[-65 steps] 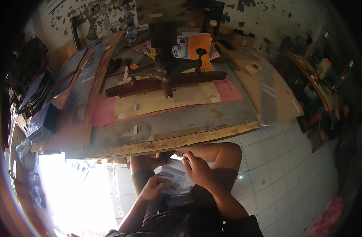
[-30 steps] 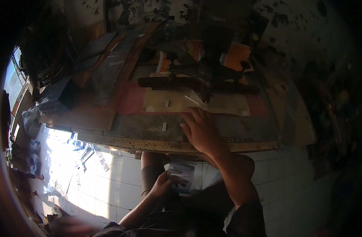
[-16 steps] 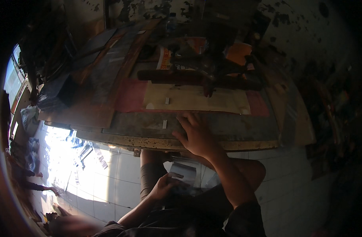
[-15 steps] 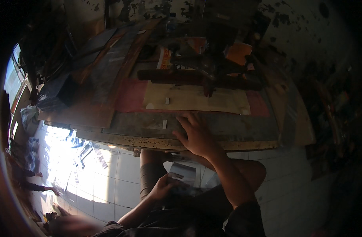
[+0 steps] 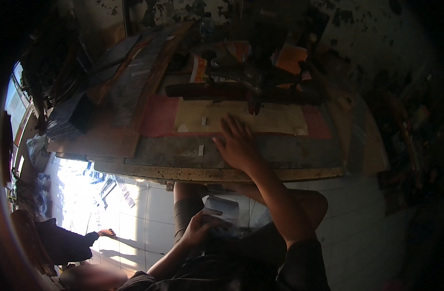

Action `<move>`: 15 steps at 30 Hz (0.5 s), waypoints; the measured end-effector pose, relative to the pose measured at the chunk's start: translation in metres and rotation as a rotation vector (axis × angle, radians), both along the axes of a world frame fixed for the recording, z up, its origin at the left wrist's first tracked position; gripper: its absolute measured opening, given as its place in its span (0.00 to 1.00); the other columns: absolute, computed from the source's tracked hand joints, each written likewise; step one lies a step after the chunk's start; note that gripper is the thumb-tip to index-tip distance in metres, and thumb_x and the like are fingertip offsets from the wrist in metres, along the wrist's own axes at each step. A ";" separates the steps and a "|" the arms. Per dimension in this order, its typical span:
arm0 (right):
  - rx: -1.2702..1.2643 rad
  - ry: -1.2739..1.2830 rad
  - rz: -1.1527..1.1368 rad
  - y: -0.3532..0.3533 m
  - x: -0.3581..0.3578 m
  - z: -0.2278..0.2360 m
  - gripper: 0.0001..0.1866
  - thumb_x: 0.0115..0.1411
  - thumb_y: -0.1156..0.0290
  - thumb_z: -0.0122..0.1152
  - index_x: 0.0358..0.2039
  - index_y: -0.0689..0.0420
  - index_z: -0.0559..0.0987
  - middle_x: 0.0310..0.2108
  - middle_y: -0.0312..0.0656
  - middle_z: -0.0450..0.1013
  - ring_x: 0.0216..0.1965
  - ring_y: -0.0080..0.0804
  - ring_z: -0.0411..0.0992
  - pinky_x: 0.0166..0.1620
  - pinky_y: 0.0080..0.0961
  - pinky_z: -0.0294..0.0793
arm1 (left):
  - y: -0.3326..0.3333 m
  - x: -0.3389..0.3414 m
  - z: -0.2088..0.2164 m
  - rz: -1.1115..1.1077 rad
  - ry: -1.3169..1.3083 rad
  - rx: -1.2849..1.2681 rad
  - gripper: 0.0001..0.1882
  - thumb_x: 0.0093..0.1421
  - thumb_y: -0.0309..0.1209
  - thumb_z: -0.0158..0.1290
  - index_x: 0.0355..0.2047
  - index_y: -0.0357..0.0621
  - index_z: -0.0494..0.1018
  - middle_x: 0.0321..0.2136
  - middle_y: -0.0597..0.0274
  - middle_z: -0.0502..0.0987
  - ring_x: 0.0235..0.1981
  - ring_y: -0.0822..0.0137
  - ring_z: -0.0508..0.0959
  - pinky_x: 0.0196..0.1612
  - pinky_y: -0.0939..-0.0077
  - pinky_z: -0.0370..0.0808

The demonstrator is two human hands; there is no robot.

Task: The person sits at a workbench and repeatedly handles a stack of translucent plastic sheets. They pick up individual sheets, unfold them, and place them back on the table or into the stack. The person also wipes the surface of the workbench with their hand between handling the sheets.

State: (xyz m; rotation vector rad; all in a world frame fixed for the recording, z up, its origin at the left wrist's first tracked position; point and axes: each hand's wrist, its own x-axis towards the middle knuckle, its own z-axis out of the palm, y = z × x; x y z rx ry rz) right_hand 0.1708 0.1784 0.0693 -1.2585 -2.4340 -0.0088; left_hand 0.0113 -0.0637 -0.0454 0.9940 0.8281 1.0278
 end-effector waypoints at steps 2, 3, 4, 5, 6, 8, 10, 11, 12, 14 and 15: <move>-0.006 0.011 -0.023 -0.001 -0.005 -0.001 0.33 0.74 0.52 0.48 0.70 0.61 0.63 0.73 0.55 0.55 0.75 0.52 0.53 0.73 0.49 0.52 | -0.003 0.000 0.004 0.030 -0.051 -0.024 0.17 0.69 0.23 0.51 0.56 0.34 0.69 0.42 0.53 0.85 0.44 0.65 0.84 0.49 0.73 0.78; -0.002 0.018 -0.034 -0.001 -0.007 -0.002 0.34 0.73 0.51 0.48 0.70 0.61 0.63 0.73 0.56 0.55 0.74 0.52 0.53 0.73 0.50 0.52 | -0.004 -0.001 0.005 0.047 -0.077 -0.037 0.16 0.69 0.24 0.51 0.56 0.34 0.69 0.42 0.53 0.85 0.44 0.65 0.84 0.49 0.73 0.77; 0.002 0.025 -0.045 -0.002 -0.009 -0.002 0.34 0.73 0.51 0.48 0.70 0.60 0.63 0.73 0.56 0.55 0.74 0.53 0.54 0.73 0.51 0.52 | -0.005 -0.001 0.004 0.050 -0.088 -0.025 0.16 0.69 0.24 0.52 0.56 0.34 0.69 0.42 0.52 0.85 0.44 0.65 0.84 0.49 0.73 0.77; 0.006 0.027 -0.049 -0.002 -0.010 -0.003 0.34 0.73 0.51 0.48 0.70 0.60 0.63 0.73 0.56 0.55 0.74 0.53 0.54 0.73 0.50 0.52 | -0.006 -0.001 0.002 0.051 -0.099 -0.013 0.16 0.69 0.24 0.52 0.56 0.34 0.69 0.43 0.52 0.85 0.44 0.65 0.84 0.49 0.73 0.77; 0.010 0.029 -0.052 -0.003 -0.012 -0.004 0.34 0.73 0.51 0.47 0.71 0.60 0.63 0.73 0.56 0.54 0.74 0.53 0.54 0.73 0.50 0.52 | -0.006 -0.002 0.004 0.054 -0.110 -0.002 0.16 0.70 0.24 0.52 0.56 0.34 0.69 0.43 0.52 0.85 0.44 0.65 0.84 0.49 0.72 0.77; 0.016 0.027 -0.052 -0.002 -0.014 -0.005 0.34 0.73 0.51 0.47 0.71 0.61 0.63 0.74 0.56 0.54 0.74 0.52 0.54 0.74 0.50 0.51 | -0.007 -0.004 0.008 0.046 -0.100 0.018 0.16 0.70 0.24 0.52 0.56 0.34 0.69 0.43 0.51 0.85 0.44 0.65 0.84 0.49 0.72 0.77; 0.024 0.016 -0.051 0.001 -0.014 -0.005 0.34 0.73 0.51 0.47 0.70 0.61 0.63 0.74 0.56 0.54 0.74 0.52 0.54 0.74 0.50 0.51 | -0.005 -0.005 0.011 0.036 -0.090 0.032 0.15 0.69 0.24 0.51 0.55 0.34 0.69 0.43 0.50 0.85 0.44 0.65 0.84 0.50 0.71 0.77; 0.021 0.016 -0.055 0.002 -0.014 -0.005 0.34 0.73 0.51 0.47 0.70 0.62 0.63 0.74 0.56 0.54 0.74 0.52 0.54 0.74 0.50 0.51 | -0.004 -0.006 0.011 0.032 -0.085 0.034 0.15 0.69 0.24 0.51 0.55 0.34 0.69 0.43 0.49 0.85 0.44 0.64 0.84 0.51 0.71 0.77; 0.019 0.015 -0.059 0.002 -0.014 -0.006 0.34 0.73 0.51 0.47 0.70 0.62 0.63 0.73 0.56 0.54 0.74 0.52 0.54 0.74 0.50 0.51 | -0.004 -0.006 0.011 0.029 -0.079 0.036 0.15 0.69 0.24 0.51 0.55 0.34 0.68 0.42 0.49 0.85 0.44 0.64 0.84 0.51 0.71 0.77; 0.021 0.018 -0.049 0.002 -0.017 -0.004 0.34 0.73 0.52 0.48 0.70 0.63 0.64 0.73 0.57 0.55 0.74 0.52 0.54 0.74 0.50 0.51 | -0.004 -0.007 0.013 0.033 -0.069 0.043 0.15 0.69 0.24 0.51 0.55 0.33 0.68 0.42 0.49 0.85 0.44 0.64 0.84 0.52 0.70 0.77; 0.023 0.024 -0.044 0.002 -0.017 -0.003 0.33 0.73 0.52 0.48 0.69 0.63 0.64 0.73 0.57 0.56 0.74 0.53 0.54 0.74 0.50 0.51 | -0.004 -0.007 0.015 0.031 -0.063 0.045 0.15 0.69 0.24 0.51 0.55 0.33 0.68 0.41 0.49 0.85 0.44 0.64 0.84 0.52 0.70 0.77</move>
